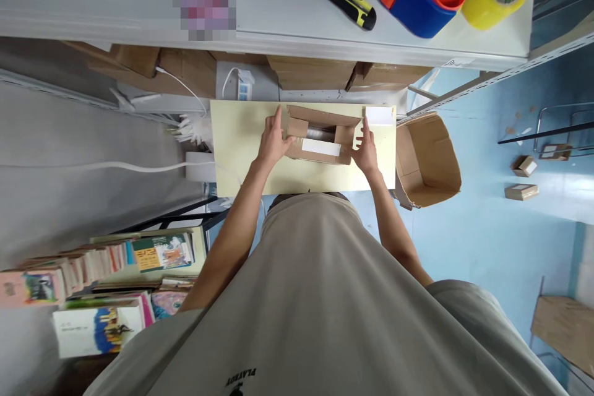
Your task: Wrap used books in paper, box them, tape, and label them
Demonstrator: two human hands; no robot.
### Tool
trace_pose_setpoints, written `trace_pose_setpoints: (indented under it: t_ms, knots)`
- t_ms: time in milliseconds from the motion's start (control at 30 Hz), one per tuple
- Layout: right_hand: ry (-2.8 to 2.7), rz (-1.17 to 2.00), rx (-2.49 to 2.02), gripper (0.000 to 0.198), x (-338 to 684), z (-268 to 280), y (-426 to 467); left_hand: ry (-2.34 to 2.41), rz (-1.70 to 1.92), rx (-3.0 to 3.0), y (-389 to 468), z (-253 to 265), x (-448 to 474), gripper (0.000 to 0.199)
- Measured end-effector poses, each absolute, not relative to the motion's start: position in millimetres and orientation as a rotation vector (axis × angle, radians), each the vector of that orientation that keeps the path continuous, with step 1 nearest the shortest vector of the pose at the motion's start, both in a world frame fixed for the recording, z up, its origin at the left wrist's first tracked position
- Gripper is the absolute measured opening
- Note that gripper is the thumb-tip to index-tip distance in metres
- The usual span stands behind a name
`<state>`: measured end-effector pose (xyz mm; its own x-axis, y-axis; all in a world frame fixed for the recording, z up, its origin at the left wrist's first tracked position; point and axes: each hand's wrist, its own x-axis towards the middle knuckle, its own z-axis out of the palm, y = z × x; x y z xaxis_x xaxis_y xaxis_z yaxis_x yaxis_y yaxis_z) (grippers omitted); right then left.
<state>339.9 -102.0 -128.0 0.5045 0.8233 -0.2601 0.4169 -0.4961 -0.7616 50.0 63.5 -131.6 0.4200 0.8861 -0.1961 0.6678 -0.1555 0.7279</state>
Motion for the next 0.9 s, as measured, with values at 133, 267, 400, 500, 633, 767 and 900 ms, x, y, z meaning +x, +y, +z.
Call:
trace_pose_setpoints:
  t_ms: [133, 267, 400, 500, 633, 767, 900]
  knots:
    - [-0.993, 0.958, -1.958, 0.089, 341, -123, -107, 1.194, 0.358, 1.850, 64, -129, 48, 0.091]
    - [-1.020, 0.978, -1.898, 0.059, 338, -129, -123, 1.224, 0.374, 1.843, 45, -128, 37, 0.043]
    - [-0.968, 0.942, -1.912, 0.055, 331, -145, -134, 1.317, 0.406, 1.755, 18, -133, 30, 0.028]
    - [-0.880, 0.922, -1.931, 0.050, 328, -156, -135, 1.359, 0.450, 1.718, 6, -138, 31, 0.022]
    - [-0.765, 0.916, -1.913, 0.041, 326, -165, -130, 1.423, 0.468, 1.720, 4, -146, 35, 0.017]
    - [-0.713, 0.902, -1.898, 0.038, 325, -168, -128, 1.433, 0.525, 1.709, 3, -154, 37, 0.016]
    - [-0.665, 0.887, -1.880, 0.039, 318, -169, -135, 1.438, 0.632, 1.642, -2, -162, 38, 0.016]
